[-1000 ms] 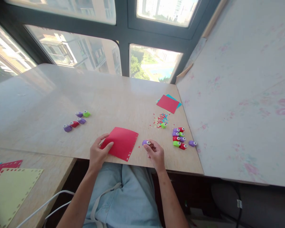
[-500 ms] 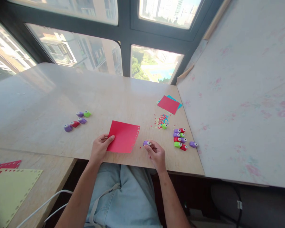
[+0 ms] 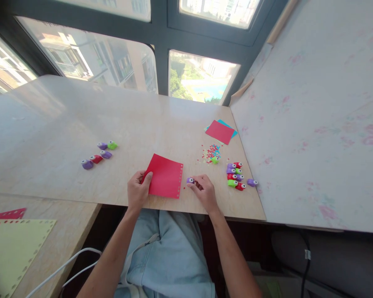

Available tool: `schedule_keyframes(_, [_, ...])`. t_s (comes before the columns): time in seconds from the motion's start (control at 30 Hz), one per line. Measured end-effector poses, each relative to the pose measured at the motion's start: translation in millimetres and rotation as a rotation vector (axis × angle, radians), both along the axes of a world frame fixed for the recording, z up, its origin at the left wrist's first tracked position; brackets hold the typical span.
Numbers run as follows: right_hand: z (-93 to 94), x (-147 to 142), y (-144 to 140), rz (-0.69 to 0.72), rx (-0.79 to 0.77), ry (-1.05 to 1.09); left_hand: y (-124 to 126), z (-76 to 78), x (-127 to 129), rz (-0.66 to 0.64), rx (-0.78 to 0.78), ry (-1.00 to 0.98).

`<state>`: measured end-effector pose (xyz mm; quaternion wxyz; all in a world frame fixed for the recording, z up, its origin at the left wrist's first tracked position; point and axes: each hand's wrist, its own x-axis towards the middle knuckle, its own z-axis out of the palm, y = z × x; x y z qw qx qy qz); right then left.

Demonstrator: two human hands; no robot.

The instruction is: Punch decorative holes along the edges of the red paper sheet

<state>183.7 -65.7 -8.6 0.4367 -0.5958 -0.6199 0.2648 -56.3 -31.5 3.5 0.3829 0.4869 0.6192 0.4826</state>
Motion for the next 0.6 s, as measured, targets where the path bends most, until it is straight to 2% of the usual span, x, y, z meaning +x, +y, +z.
schedule_keyframes(0.23, [-2.0,4.3,7.7,0.116,0.003,-0.16,2.7,-0.1,3.9,-0.013,0.03,0.121])
schedule_keyframes(0.6, [-5.1,2.8,10.7,0.064,0.006,-0.189,5.9,-6.2,16.8,-0.019,0.1,0.273])
